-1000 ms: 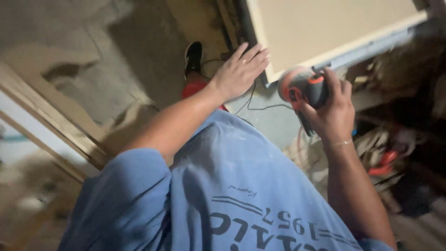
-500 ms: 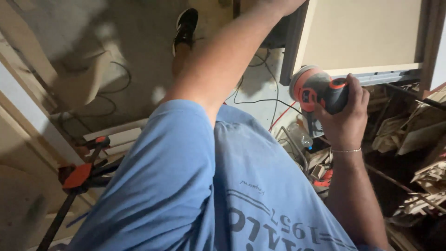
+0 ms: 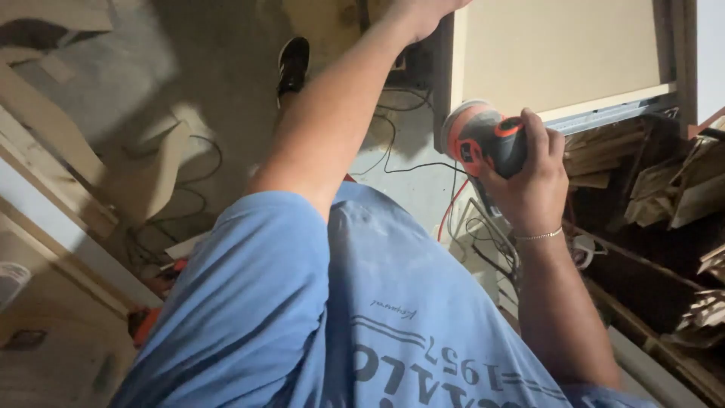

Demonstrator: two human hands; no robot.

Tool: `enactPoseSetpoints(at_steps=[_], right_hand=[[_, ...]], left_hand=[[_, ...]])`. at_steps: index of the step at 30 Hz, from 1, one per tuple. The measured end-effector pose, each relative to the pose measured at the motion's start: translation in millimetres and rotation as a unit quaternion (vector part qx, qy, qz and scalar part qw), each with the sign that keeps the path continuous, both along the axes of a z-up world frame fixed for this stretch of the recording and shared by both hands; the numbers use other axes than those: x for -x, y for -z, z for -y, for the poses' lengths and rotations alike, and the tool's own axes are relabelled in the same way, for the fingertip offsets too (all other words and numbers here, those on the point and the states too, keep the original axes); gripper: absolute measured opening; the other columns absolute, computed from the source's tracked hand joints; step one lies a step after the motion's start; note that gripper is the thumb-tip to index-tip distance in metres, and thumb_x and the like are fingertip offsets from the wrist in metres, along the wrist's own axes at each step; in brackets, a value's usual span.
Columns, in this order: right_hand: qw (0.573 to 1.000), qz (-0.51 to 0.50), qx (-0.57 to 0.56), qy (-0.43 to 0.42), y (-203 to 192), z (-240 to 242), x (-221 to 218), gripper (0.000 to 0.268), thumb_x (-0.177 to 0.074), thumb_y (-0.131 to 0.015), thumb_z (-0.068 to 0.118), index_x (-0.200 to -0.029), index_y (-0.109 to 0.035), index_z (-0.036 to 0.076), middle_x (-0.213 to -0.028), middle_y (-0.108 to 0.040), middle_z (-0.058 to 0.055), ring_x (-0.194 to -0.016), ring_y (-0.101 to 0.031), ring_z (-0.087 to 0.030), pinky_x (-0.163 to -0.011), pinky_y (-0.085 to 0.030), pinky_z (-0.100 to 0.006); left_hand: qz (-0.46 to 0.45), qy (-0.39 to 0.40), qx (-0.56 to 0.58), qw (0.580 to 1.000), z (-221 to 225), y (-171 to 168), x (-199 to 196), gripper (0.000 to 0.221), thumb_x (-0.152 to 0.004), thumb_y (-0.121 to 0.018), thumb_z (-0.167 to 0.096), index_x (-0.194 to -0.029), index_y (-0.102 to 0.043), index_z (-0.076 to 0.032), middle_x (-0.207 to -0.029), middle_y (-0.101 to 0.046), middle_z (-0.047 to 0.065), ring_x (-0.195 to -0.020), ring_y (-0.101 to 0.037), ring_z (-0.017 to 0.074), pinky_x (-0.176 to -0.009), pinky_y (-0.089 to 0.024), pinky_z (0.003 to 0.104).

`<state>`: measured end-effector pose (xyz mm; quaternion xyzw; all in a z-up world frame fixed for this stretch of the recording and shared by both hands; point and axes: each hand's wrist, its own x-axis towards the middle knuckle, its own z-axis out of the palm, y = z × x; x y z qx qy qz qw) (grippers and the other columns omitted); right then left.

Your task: Sanding the surfaces and edges of wooden frame components using an electric orbital sander.

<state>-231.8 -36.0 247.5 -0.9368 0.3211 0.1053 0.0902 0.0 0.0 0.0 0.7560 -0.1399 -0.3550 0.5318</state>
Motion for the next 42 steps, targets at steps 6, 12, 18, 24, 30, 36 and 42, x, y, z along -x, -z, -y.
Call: enactPoseSetpoints(at_steps=[6, 12, 18, 24, 30, 36, 42], right_hand=[[0.999, 0.023, -0.026, -0.015, -5, 0, -30, 0.085, -0.080, -0.088, 0.044, -0.149, -0.050, 0.013, -0.124, -0.055, -0.019, -0.099, -0.065, -0.046, -0.071, -0.055, -0.060], [0.999, 0.016, -0.039, -0.007, -6, 7, -64, 0.088, -0.078, -0.088, 0.038, -0.151, -0.044, 0.014, -0.128, -0.054, -0.020, -0.092, -0.068, -0.050, -0.065, -0.055, -0.063], [0.997, 0.027, -0.071, -0.021, -9, 14, -92, 0.085, -0.078, -0.082, 0.014, -0.153, -0.041, 0.014, -0.126, -0.050, -0.020, -0.093, -0.067, -0.050, -0.064, -0.056, -0.062], [0.996, 0.023, -0.083, -0.019, -8, 25, -104, 0.084, -0.082, -0.084, 0.021, -0.152, -0.038, 0.017, -0.129, -0.050, -0.020, -0.094, -0.069, -0.046, -0.066, -0.060, -0.058], [0.996, -0.011, -0.085, -0.002, -18, 20, -99, 0.081, -0.083, -0.088, 0.025, -0.150, -0.042, 0.017, -0.125, -0.052, -0.020, -0.088, -0.069, -0.047, -0.066, -0.058, -0.060], [0.998, -0.004, -0.061, -0.014, -13, 21, -78, 0.085, -0.077, -0.089, 0.029, -0.149, -0.045, 0.015, -0.125, -0.053, -0.019, -0.092, -0.066, -0.048, -0.067, -0.055, -0.060], [0.995, 0.020, -0.096, 0.001, -10, 26, -101, 0.085, -0.079, -0.083, 0.021, -0.152, -0.041, 0.018, -0.127, -0.050, -0.019, -0.092, -0.066, -0.051, -0.065, -0.054, -0.061]], left_hand=[[-0.085, 0.001, -0.028, 0.996, -7, -43, -16, 0.042, -0.075, -0.077, -0.063, -0.075, -0.059, -0.025, -0.081, -0.067, -0.007, -0.081, -0.066, 0.0145, -0.072, -0.046, 0.033], [-0.078, 0.018, -0.056, 0.995, -3, -29, -15, 0.086, -0.074, -0.075, -0.071, -0.137, -0.056, -0.017, -0.138, -0.068, 0.011, -0.123, -0.068, 0.0328, -0.091, -0.058, 0.041], [-0.100, 0.048, -0.102, 0.989, -7, -42, -19, 0.095, -0.072, -0.068, -0.077, -0.137, -0.058, -0.008, -0.140, -0.064, 0.014, -0.125, -0.064, 0.0321, -0.092, -0.056, 0.042], [-0.112, 0.051, -0.107, 0.987, -8, -45, -20, 0.100, -0.074, -0.068, -0.077, -0.144, -0.053, -0.007, -0.149, -0.058, 0.016, -0.134, -0.059, 0.0330, -0.101, -0.054, 0.044], [-0.114, 0.047, -0.103, 0.987, -7, -45, -20, 0.090, -0.071, -0.067, -0.077, -0.130, -0.063, -0.010, -0.128, -0.072, 0.009, -0.113, -0.071, 0.0269, -0.084, -0.058, 0.038], [-0.114, 0.048, -0.096, 0.988, -8, -39, -17, 0.096, -0.075, -0.066, -0.077, -0.139, -0.055, -0.007, -0.141, -0.062, 0.015, -0.125, -0.064, 0.0303, -0.093, -0.057, 0.041], [-0.068, 0.014, -0.058, 0.996, 0, -20, -14, 0.075, -0.072, -0.074, -0.071, -0.120, -0.068, -0.014, -0.120, -0.078, 0.011, -0.110, -0.074, 0.0322, -0.084, -0.059, 0.041]])
